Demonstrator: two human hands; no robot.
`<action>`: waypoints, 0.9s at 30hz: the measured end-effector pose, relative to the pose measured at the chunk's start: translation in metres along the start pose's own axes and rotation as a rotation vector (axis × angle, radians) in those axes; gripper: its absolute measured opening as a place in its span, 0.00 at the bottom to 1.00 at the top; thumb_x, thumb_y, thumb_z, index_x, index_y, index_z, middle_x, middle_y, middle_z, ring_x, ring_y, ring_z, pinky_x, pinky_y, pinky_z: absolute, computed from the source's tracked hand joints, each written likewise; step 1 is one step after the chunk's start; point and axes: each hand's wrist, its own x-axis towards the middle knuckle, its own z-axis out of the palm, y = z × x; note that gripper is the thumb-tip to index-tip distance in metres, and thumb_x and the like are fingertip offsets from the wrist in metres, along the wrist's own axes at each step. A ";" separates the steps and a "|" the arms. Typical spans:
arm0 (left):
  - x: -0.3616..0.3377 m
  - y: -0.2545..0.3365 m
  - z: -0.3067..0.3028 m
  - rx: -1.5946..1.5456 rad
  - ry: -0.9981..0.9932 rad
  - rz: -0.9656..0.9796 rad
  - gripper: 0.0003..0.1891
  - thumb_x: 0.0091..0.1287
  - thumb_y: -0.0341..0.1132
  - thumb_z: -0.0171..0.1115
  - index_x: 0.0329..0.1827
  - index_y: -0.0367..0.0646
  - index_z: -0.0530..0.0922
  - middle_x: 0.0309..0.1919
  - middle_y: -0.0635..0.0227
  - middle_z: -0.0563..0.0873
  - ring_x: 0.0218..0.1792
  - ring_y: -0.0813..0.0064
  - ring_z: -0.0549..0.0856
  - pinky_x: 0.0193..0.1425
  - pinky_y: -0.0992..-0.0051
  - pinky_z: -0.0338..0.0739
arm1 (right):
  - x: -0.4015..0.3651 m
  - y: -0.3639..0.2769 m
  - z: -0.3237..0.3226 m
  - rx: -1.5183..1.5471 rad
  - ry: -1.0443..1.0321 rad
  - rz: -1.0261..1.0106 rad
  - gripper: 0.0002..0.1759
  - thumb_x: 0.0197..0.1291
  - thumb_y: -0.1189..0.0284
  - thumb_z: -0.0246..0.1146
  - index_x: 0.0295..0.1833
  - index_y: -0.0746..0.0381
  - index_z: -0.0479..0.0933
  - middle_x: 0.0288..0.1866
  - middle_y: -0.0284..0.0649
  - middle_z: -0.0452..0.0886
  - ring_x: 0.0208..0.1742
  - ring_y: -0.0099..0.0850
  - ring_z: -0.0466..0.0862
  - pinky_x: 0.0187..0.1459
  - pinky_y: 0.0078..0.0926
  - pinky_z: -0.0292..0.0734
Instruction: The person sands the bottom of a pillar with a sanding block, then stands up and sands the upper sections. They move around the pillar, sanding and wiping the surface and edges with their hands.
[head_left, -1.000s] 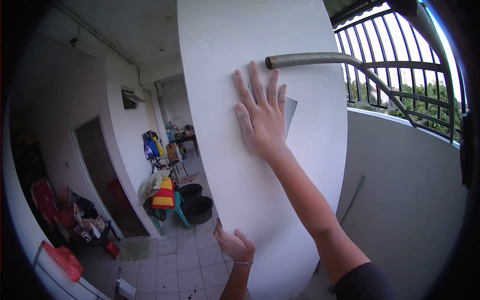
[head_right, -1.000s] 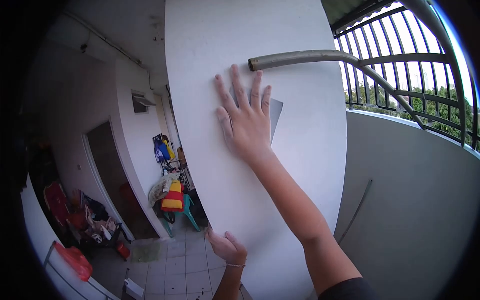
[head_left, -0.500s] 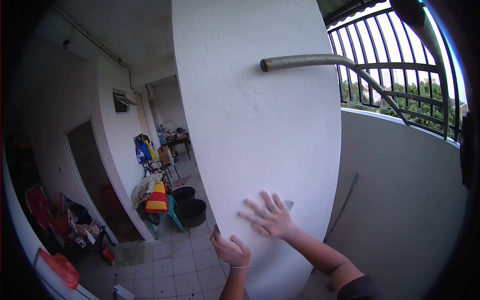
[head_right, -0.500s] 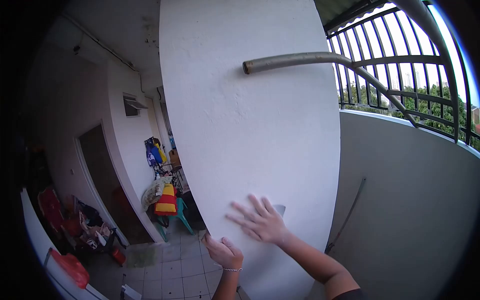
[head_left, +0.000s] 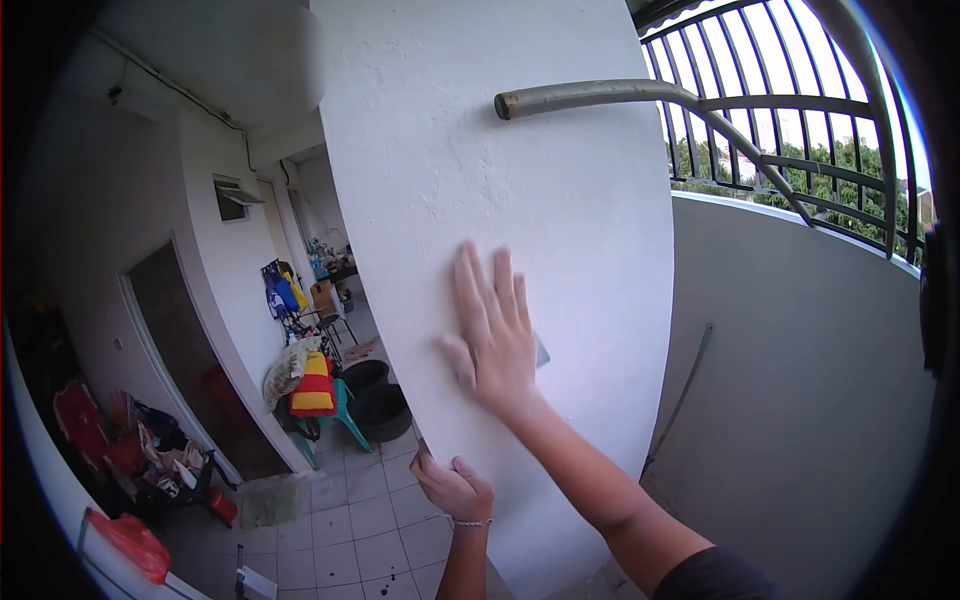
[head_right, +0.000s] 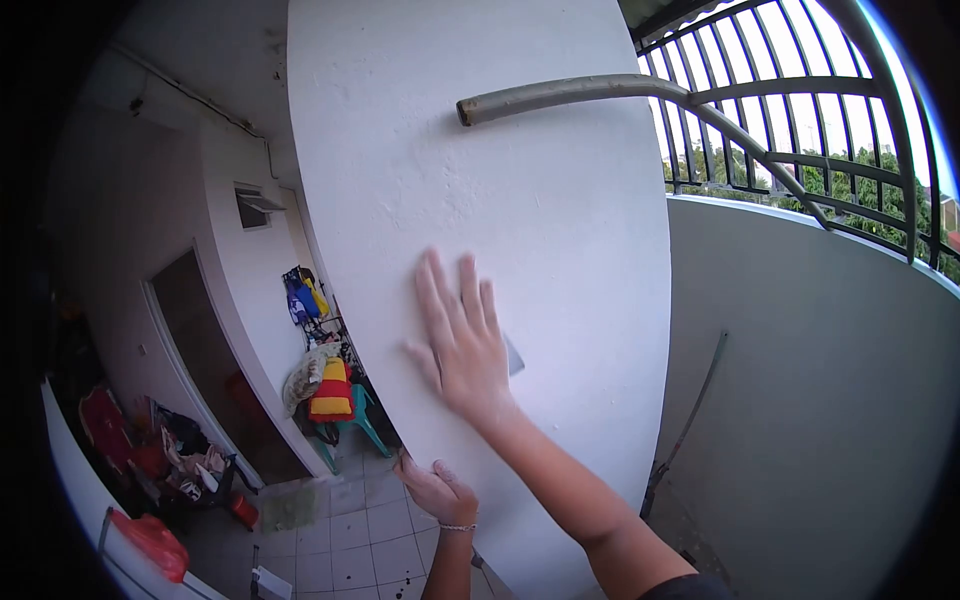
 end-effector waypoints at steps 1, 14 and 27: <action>0.000 0.000 0.001 0.011 0.004 0.004 0.27 0.74 0.41 0.47 0.69 0.28 0.62 0.55 0.42 0.73 0.52 0.43 0.76 0.55 0.50 0.72 | -0.020 0.001 0.003 0.053 0.017 0.011 0.41 0.73 0.51 0.48 0.83 0.62 0.49 0.85 0.46 0.51 0.85 0.55 0.44 0.80 0.56 0.43; -0.011 -0.007 0.006 0.035 0.023 0.016 0.23 0.75 0.39 0.48 0.65 0.28 0.64 0.52 0.43 0.72 0.50 0.44 0.77 0.53 0.54 0.73 | -0.491 0.037 -0.039 -0.066 -0.936 0.397 0.38 0.70 0.61 0.57 0.82 0.58 0.53 0.84 0.48 0.51 0.84 0.54 0.47 0.82 0.48 0.44; 0.060 0.025 -0.014 0.233 0.043 0.503 0.29 0.71 0.39 0.62 0.71 0.35 0.65 0.70 0.43 0.62 0.75 0.36 0.59 0.78 0.42 0.54 | -0.681 0.044 -0.276 -0.037 -1.216 1.831 0.29 0.74 0.54 0.47 0.70 0.64 0.61 0.67 0.47 0.63 0.64 0.42 0.59 0.64 0.39 0.58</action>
